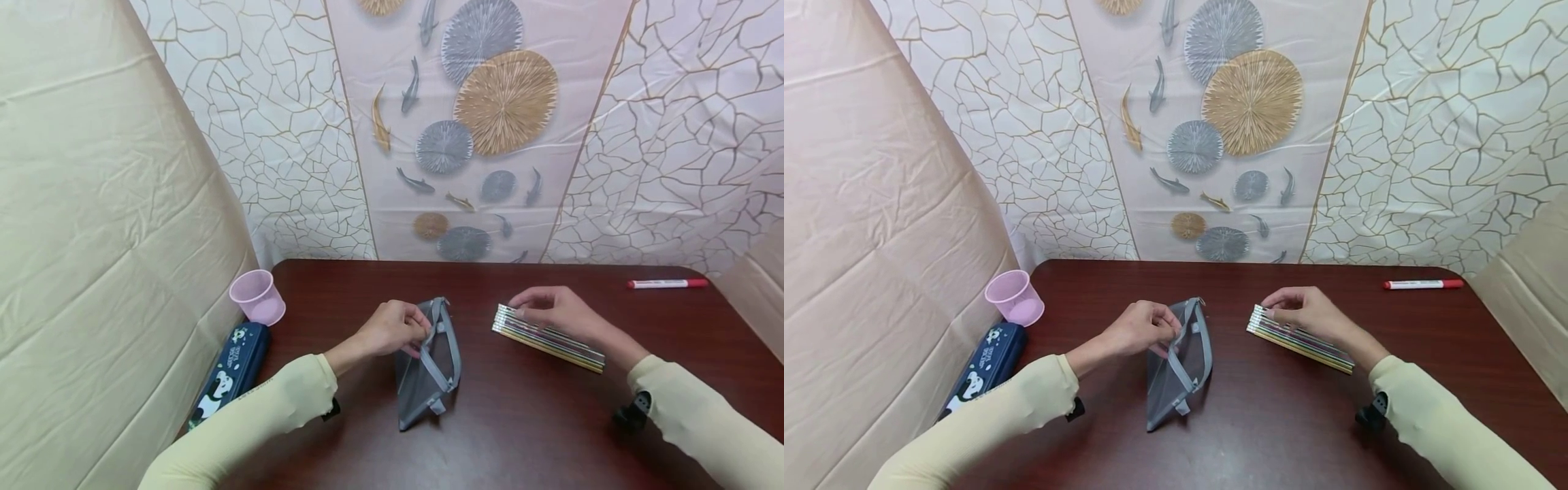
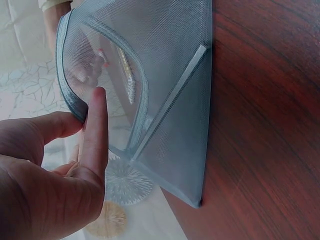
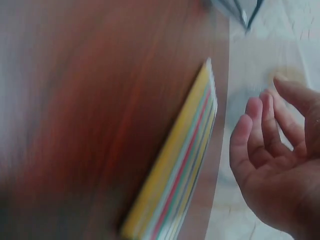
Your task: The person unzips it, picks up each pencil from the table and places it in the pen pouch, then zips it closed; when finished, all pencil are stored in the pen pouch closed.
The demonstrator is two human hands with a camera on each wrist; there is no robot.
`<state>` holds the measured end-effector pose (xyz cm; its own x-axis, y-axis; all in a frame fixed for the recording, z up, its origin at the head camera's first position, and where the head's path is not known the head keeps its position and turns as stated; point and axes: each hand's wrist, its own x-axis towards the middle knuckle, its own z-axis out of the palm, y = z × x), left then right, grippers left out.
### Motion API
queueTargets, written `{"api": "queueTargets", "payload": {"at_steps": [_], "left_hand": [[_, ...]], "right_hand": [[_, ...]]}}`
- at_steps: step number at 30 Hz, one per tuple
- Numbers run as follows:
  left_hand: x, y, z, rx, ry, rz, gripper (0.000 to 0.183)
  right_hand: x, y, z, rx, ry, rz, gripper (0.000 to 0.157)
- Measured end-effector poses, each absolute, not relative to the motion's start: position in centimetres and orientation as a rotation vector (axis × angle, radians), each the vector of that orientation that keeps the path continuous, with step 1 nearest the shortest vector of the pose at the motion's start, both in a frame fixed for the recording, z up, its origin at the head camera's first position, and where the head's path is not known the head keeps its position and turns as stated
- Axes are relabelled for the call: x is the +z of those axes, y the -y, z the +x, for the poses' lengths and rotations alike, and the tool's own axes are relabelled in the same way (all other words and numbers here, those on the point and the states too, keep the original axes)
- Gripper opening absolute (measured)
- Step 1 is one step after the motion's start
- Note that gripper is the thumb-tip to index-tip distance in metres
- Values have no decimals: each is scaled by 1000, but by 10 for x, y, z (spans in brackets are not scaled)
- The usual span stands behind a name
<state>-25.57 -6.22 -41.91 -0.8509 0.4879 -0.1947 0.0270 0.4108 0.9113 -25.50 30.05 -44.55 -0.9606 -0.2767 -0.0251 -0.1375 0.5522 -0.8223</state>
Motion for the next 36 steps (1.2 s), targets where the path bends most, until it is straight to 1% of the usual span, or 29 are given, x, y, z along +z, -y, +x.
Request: {"api": "queueTargets", "payload": {"at_steps": [9,16,25,36], "left_hand": [[-419,64,-256,1431,-2231,447,9],[-421,60,-258,1407,-2249,454,7],[-418,59,-261,1389,-2261,474,6],[-421,60,-263,1402,-2262,468,7]], "right_hand": [[-463,-349,-274,-1175,-2783,-411,28],[-475,-375,-284,-1194,-2679,-428,26],[-476,-379,-290,-1172,-2625,-465,27],[-477,-376,-293,-1146,-2625,-452,21]]}}
